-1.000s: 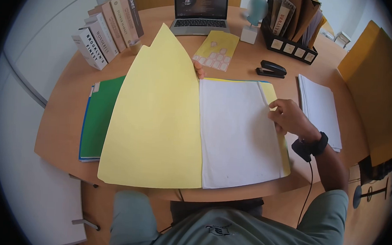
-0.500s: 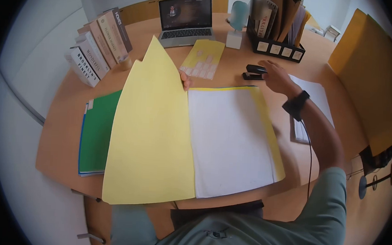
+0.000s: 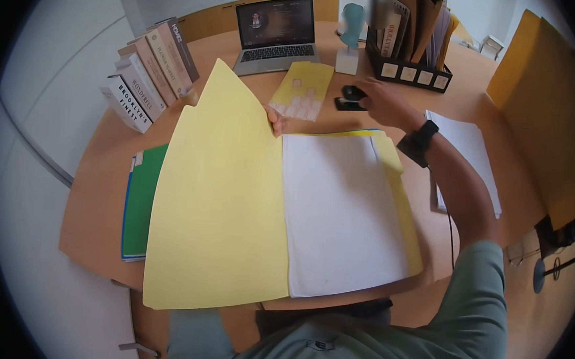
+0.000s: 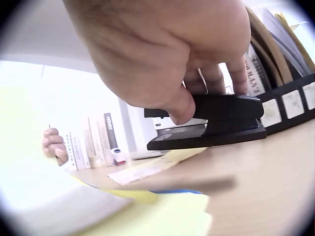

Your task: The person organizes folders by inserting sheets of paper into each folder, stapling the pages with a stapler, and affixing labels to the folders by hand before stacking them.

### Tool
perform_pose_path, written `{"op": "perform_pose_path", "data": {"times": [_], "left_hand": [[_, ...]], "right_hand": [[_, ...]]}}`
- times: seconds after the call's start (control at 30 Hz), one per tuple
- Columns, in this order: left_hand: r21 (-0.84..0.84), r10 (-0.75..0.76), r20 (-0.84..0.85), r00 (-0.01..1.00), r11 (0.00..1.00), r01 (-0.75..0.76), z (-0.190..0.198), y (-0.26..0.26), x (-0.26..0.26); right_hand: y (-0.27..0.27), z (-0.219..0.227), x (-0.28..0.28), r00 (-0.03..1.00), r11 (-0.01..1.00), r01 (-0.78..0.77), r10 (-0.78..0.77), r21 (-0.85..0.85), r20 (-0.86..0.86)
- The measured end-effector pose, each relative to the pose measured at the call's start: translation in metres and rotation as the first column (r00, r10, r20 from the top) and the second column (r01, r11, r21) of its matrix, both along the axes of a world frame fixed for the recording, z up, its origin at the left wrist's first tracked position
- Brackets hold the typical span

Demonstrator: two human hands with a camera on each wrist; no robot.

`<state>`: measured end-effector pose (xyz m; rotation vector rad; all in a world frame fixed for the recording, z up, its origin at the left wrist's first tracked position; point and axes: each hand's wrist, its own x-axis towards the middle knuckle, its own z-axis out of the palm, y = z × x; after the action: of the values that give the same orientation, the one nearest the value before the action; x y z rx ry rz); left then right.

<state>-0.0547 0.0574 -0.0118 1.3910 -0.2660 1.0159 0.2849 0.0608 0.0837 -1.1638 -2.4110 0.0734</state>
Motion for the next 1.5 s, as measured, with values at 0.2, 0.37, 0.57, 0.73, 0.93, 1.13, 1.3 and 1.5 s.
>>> {"op": "perform_pose_path", "data": {"times": [0.2,0.37,0.57,0.73,0.93,1.13,1.3,1.5], "left_hand": [[0.037,-0.063,0.011,0.998,0.997,0.063,0.0,0.007,0.001],[0.018,-0.125,0.016,0.992,0.992,0.124,-0.004,0.012,-0.002],[-0.045,0.005,-0.017,1.0,0.999,-0.005,0.001,-0.002,-0.004],[-0.036,0.034,-0.023,0.999,0.999,-0.035,0.002,-0.007,-0.002],[-0.041,0.072,-0.031,0.997,0.996,-0.073,0.0,-0.012,-0.002],[-0.03,0.103,-0.03,0.994,0.994,-0.104,0.0,-0.017,-0.005],[-0.044,0.113,-0.015,0.993,0.993,-0.114,-0.008,-0.015,-0.006],[-0.037,0.124,-0.028,0.992,0.991,-0.125,-0.006,-0.011,0.0]], "right_hand": [[-0.014,-0.015,-0.049,0.973,0.984,-0.157,0.141,0.081,0.182],[-0.016,-0.022,-0.054,0.961,0.978,-0.204,0.191,0.048,0.2],[-0.02,-0.018,-0.045,0.95,0.966,-0.256,0.246,0.03,0.192],[-0.025,-0.021,-0.042,0.921,0.968,-0.25,0.244,-0.022,0.302],[-0.026,-0.024,-0.046,0.921,0.944,-0.329,0.328,-0.031,0.208],[-0.038,-0.008,-0.051,0.94,0.948,-0.208,0.262,-0.242,0.219],[-0.029,-0.041,-0.048,0.94,0.955,-0.287,0.296,-0.073,0.17],[-0.029,-0.04,-0.048,0.942,0.956,-0.293,0.289,0.002,0.17]]}}
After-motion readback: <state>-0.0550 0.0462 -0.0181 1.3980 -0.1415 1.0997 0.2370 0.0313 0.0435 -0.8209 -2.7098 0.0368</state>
